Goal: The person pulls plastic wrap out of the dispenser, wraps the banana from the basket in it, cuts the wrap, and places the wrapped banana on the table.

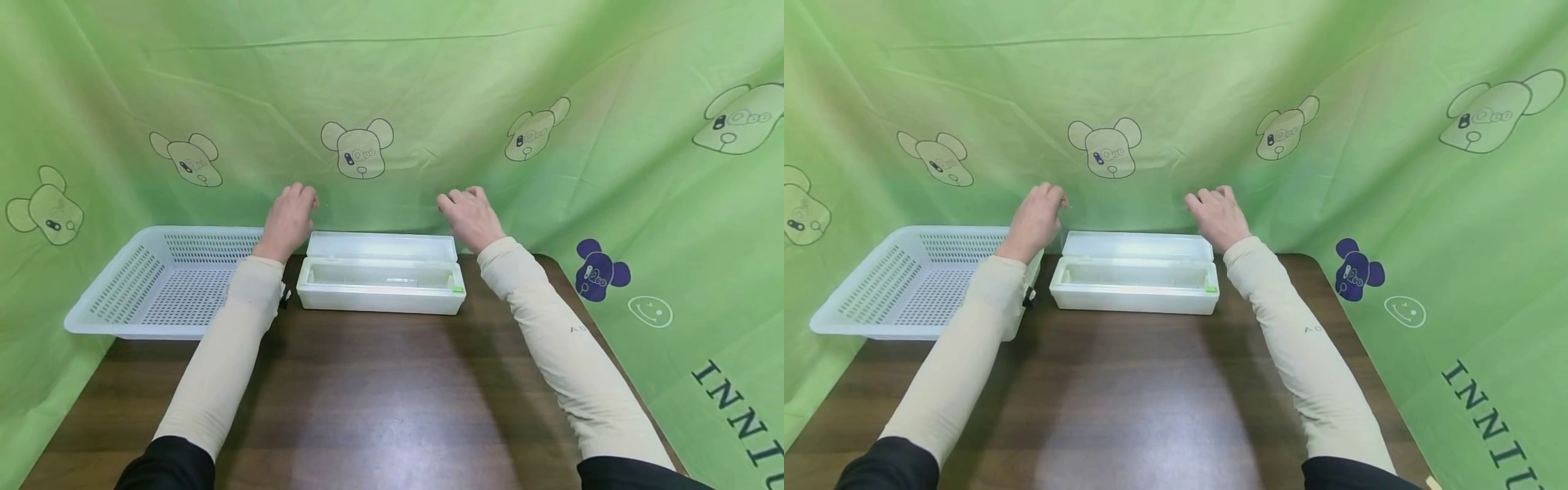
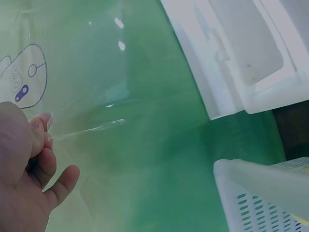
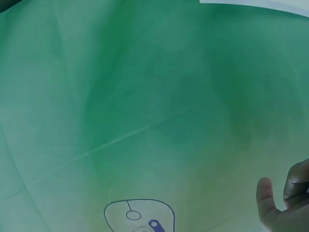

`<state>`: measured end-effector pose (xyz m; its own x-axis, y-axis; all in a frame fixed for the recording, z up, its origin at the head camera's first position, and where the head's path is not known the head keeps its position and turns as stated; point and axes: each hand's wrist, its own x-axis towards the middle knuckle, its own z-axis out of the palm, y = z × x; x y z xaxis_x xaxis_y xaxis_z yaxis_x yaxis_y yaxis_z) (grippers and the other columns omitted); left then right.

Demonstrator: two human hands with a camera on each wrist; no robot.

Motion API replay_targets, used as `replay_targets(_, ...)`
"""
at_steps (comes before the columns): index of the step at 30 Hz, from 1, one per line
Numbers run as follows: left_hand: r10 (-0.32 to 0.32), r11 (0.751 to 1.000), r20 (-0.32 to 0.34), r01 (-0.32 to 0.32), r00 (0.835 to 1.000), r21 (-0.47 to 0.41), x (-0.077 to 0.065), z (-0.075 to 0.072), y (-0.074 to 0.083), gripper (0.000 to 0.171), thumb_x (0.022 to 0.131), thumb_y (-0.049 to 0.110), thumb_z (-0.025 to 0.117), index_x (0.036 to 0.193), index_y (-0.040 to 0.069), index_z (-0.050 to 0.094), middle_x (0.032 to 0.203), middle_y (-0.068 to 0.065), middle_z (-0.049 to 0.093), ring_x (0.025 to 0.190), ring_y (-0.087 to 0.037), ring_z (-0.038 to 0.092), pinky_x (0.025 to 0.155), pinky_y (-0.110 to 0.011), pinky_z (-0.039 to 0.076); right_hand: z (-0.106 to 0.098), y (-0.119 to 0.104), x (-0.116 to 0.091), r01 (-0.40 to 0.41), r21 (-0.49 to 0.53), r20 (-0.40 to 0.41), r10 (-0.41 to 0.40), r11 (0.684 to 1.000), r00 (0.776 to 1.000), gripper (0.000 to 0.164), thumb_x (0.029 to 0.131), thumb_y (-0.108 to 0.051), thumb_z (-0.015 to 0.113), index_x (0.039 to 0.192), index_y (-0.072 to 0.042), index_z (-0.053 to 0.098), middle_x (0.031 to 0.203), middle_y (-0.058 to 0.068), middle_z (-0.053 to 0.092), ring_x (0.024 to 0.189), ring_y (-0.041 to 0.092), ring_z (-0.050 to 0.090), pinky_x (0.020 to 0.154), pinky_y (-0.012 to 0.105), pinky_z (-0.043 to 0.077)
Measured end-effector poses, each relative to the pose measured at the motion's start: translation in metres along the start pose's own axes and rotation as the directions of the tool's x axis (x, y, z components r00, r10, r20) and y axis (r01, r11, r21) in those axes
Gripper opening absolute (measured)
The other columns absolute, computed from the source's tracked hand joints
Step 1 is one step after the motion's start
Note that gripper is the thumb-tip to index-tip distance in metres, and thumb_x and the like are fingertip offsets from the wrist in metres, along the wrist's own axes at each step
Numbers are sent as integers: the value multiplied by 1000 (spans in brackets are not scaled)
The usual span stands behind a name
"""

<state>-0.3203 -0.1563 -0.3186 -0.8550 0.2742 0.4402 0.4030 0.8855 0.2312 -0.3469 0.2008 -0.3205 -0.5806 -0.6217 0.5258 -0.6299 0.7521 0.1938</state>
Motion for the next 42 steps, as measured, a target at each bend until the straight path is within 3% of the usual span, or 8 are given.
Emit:
replay_targets(8, -9, 1000, 18, 9, 1000, -5, 7, -10, 2, 42, 73, -23, 54, 111, -6, 60, 108, -20, 58, 96, -33, 52, 85, -42, 48, -5, 6, 6, 21, -4, -22, -21, 1000, 1000, 33, 73, 22, 61, 95, -2, 60, 86, 16, 65, 75, 34, 63, 95, 55, 45)
replay_targets(28, -6, 1000, 1, 6, 1000, -9, 19, -31, 1, 40, 77, -23, 54, 114, -8, 59, 112, -22, 58, 101, -35, 53, 91, -43, 47, -22, 11, 22, 36, -35, -53, -38, 999, 998, 33, 70, 20, 67, 95, -1, 61, 85, 17, 65, 75, 36, 63, 92, 55, 46)
replay_targets(42, 89, 996, -62, -87, 994, 30, 30, -48, 6, 38, 76, -25, 51, 110, -10, 59, 107, -23, 58, 96, -36, 51, 86, -43, 45, -44, 19, 31, 42, -59, -96, -47, 997, 994, 32, 70, 20, 65, 95, -1, 61, 85, 18, 65, 75, 37, 63, 89, 55, 47)
